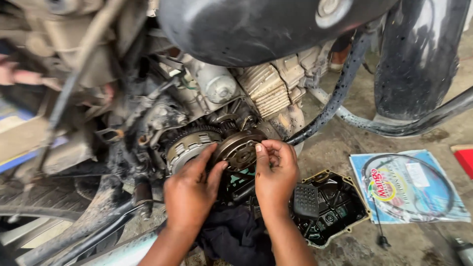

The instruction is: Repair and reassemble the internal clutch mechanism of a motorcycle engine.

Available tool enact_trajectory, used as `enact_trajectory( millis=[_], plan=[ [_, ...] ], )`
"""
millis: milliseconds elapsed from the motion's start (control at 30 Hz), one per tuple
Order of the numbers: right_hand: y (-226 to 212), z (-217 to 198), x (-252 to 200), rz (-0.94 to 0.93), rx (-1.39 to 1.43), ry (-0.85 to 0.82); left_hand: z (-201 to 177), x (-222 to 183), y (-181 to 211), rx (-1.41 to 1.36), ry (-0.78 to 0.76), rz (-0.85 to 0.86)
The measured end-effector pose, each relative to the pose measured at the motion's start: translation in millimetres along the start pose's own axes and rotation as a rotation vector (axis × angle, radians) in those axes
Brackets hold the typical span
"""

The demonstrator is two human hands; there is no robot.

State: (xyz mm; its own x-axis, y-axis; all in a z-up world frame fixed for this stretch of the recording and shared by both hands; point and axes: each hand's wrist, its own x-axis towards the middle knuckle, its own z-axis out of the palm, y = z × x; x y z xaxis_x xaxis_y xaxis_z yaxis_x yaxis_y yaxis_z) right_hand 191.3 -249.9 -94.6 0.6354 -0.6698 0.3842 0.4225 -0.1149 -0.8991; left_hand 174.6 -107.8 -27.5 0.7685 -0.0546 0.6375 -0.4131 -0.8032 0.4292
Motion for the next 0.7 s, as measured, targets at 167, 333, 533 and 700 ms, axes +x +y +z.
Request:
enact_trajectory(
  millis=[167,333,533,700],
  plan=[
    [6,-6,5,-0.058,-0.051,-0.016,6,0,2,0.028,-0.032,0.082],
    [13,-3,4,-0.068,0.049,-0.025,2,5,8,0.046,-0.088,-0.013],
    [14,0,-7,-0.014,0.169,0.01,3,6,11,0.052,-0.119,-0.014],
    [34,5,-14,0.315,0.367,0.034,4,7,15,0.072,-0.156,-0.051]
  ],
)
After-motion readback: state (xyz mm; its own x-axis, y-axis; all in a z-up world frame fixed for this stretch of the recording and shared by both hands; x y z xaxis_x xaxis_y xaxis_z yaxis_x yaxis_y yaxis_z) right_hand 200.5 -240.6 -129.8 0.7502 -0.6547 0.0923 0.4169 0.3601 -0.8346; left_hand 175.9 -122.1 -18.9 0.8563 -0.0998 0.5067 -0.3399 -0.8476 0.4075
